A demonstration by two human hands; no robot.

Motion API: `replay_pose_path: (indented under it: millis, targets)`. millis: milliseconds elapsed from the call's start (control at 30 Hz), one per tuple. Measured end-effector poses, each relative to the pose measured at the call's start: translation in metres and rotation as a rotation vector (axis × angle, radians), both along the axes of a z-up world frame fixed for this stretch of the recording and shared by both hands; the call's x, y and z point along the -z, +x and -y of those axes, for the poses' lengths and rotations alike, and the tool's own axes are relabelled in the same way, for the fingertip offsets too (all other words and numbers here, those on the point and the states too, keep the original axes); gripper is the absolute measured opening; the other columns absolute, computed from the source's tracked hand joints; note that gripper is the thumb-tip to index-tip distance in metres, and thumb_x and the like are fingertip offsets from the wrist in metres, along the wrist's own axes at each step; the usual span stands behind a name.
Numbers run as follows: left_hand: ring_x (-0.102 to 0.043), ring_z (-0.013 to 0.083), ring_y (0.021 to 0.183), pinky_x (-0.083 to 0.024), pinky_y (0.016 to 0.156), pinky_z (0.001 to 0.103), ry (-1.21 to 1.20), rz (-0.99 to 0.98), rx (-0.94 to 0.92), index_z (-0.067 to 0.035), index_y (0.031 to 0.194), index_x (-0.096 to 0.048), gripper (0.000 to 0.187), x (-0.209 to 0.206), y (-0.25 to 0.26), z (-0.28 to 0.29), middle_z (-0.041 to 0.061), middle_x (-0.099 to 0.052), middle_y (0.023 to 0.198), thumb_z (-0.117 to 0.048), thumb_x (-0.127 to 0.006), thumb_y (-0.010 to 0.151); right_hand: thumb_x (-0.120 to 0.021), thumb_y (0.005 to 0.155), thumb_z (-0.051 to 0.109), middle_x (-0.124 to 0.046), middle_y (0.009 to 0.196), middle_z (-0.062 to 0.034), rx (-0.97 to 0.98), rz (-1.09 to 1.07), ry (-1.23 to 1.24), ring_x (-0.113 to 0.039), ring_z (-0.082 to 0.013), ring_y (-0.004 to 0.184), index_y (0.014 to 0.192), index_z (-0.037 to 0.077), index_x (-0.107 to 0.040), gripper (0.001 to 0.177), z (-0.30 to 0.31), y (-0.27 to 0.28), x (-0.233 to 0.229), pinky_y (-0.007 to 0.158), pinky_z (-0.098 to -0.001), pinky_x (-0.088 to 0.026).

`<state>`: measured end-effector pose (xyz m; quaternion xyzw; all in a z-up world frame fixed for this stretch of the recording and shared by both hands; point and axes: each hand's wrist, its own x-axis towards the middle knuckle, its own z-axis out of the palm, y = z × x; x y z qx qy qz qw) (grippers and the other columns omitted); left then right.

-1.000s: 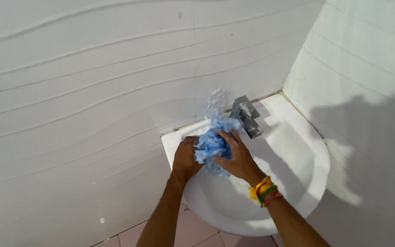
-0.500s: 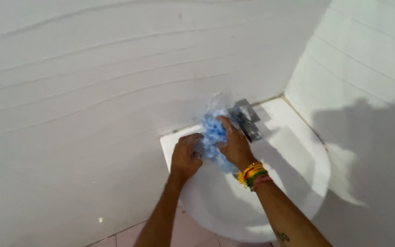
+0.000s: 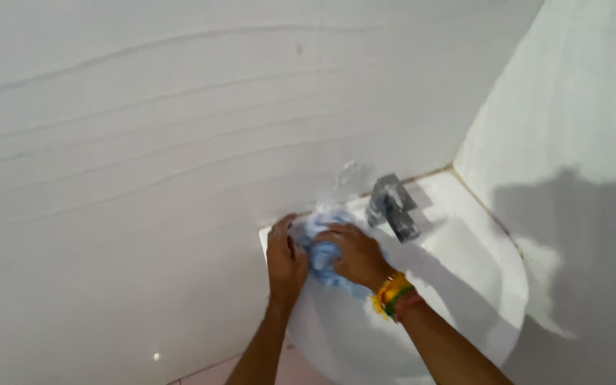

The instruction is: The person applies cleaning foam to a small wall-mounted sink and a faucet, scrubbing the surfaces with a blue sponge and wiping different parts of the basin.

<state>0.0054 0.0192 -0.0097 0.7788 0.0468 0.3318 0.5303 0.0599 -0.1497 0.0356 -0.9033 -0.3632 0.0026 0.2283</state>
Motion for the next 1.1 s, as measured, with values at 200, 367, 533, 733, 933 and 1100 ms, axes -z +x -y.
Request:
replay_pose_path:
  millis: [200,367,533,733,933,1100]
  targets:
    - [-0.057,0.0335,0.114,-0.049,0.094,0.038,-0.019,0.036,0.023,-0.002,0.134,-0.057,0.057,-0.006,-0.008,0.003,0.018,-0.06,0.133,0.01,-0.043,0.08,-0.072,0.075,0.003,-0.048,0.151,-0.0136,0.304,-0.055,0.062,-0.046,-0.0344,0.138,0.14,0.014,-0.054,0.068,-0.013,0.01,-0.011,0.103,-0.0439,-0.048]
    - [-0.057,0.0341,0.121,-0.046,0.107,0.041,0.047,0.132,0.012,-0.001,0.136,-0.057,0.048,-0.007,-0.009,0.002,0.02,-0.061,0.134,0.005,-0.044,0.09,-0.072,0.071,0.003,-0.053,0.149,-0.0153,-0.007,0.031,-0.04,-0.048,-0.0364,0.137,0.14,0.014,-0.056,0.072,-0.009,0.006,0.004,0.11,-0.046,-0.045]
    - [-0.059,0.0327,0.118,-0.047,0.106,0.042,0.026,0.097,-0.005,-0.002,0.137,-0.057,0.046,-0.01,-0.007,-0.001,0.018,-0.062,0.134,0.003,-0.041,0.094,-0.071,0.085,0.015,-0.052,0.147,-0.0225,0.386,-0.208,0.107,-0.056,-0.0373,0.131,0.153,0.001,-0.035,0.079,-0.021,0.034,-0.007,0.108,-0.0459,-0.05]
    - [-0.061,0.0317,0.116,-0.047,0.105,0.038,-0.018,0.207,-0.04,0.001,0.132,-0.059,0.033,-0.014,-0.007,0.0,0.019,-0.065,0.127,-0.006,-0.043,0.104,-0.074,0.077,0.019,-0.051,0.147,-0.0217,0.473,-0.169,-0.087,-0.048,-0.0409,0.135,0.149,0.003,-0.042,0.081,-0.043,0.028,0.001,0.111,-0.0471,-0.045]
    - [-0.064,0.0286,0.112,-0.048,0.101,0.036,-0.135,0.183,-0.096,0.003,0.128,-0.062,0.032,-0.023,-0.005,0.002,0.018,-0.068,0.12,-0.014,-0.043,0.109,-0.069,0.076,0.019,-0.054,0.145,-0.0201,0.097,-0.136,-0.045,-0.048,-0.0373,0.139,0.148,0.009,-0.048,0.076,-0.023,0.015,-0.007,0.111,-0.0464,-0.044]
    - [-0.065,0.0249,0.107,-0.049,0.098,0.034,-0.161,0.155,-0.133,0.002,0.124,-0.065,0.032,-0.024,-0.006,0.006,0.016,-0.07,0.114,-0.017,-0.043,0.11,-0.07,0.09,0.036,-0.037,0.153,-0.029,0.568,-0.268,-0.053,-0.042,-0.0446,0.136,0.152,-0.007,-0.029,0.086,-0.032,0.05,-0.01,0.109,-0.0504,-0.04]
